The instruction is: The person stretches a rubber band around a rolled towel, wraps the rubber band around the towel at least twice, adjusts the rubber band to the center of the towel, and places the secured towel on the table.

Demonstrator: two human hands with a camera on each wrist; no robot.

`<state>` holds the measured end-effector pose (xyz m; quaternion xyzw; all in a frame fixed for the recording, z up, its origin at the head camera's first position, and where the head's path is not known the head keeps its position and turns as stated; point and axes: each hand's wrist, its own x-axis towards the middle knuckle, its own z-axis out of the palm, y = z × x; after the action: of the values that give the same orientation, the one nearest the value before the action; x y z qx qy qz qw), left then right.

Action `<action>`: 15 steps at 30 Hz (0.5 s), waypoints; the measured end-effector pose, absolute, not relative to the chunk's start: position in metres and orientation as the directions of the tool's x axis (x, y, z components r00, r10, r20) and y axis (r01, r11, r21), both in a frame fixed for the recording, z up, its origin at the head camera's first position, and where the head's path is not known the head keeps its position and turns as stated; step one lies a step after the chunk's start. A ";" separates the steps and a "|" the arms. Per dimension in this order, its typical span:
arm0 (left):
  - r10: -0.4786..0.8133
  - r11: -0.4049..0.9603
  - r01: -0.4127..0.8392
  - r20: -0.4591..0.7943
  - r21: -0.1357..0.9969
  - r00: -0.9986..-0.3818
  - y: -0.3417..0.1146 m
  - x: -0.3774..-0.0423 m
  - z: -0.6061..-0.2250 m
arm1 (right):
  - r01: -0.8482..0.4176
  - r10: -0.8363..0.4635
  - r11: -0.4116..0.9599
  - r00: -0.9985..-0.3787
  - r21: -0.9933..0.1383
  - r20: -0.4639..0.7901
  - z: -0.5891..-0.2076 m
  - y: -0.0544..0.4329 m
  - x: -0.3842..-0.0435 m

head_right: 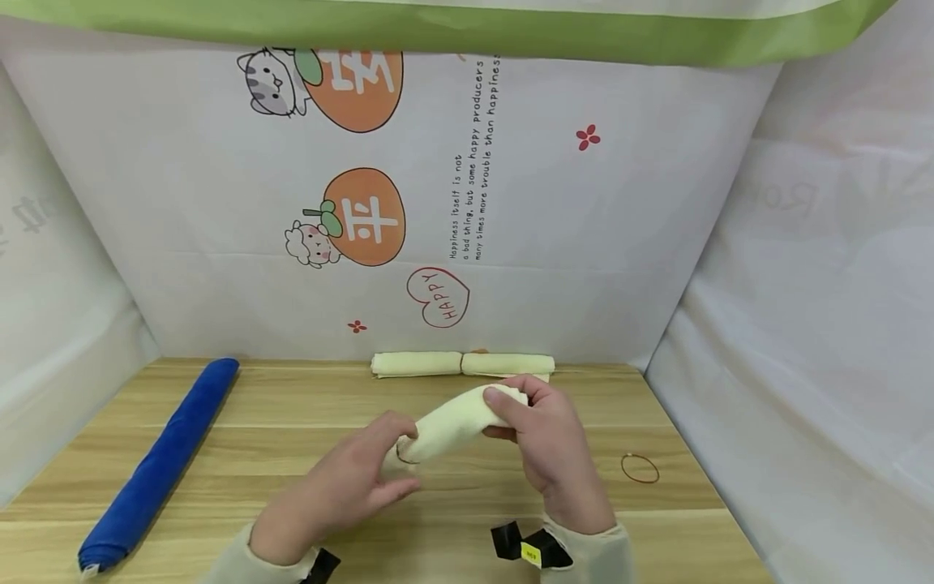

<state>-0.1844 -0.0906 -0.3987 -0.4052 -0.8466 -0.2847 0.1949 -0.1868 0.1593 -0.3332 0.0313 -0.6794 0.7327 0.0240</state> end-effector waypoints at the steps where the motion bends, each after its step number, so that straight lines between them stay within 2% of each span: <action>1: 0.569 0.512 0.786 0.549 0.346 -0.612 -0.090 -0.184 -0.399 | -0.065 -0.024 -0.065 -0.997 -0.996 0.067 -0.334 0.159 -0.187; 5: 0.522 0.528 0.669 0.421 0.523 -0.742 -0.091 -0.183 -0.396 | -0.051 -0.078 0.065 -0.996 -0.997 0.046 -0.335 0.160 -0.186; 8: 0.486 0.514 0.580 0.343 0.632 -0.804 -0.095 -0.184 -0.395 | -0.122 -0.136 0.246 -0.987 -0.962 0.091 -0.335 0.166 -0.184; 12: 0.509 0.439 0.595 0.359 0.673 -0.782 -0.100 -0.187 -0.396 | -0.298 -0.227 0.367 -0.947 -0.881 0.226 -0.337 0.173 -0.185; 15: 0.544 0.377 0.604 0.360 0.703 -0.758 -0.101 -0.188 -0.395 | -0.430 -0.312 0.313 -0.889 -0.847 0.336 -0.339 0.178 -0.186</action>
<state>-0.1884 -0.1014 -0.3954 -0.3462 -0.8290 -0.4379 0.0340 -0.1861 0.1784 -0.3388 0.2296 -0.8085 0.5391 0.0546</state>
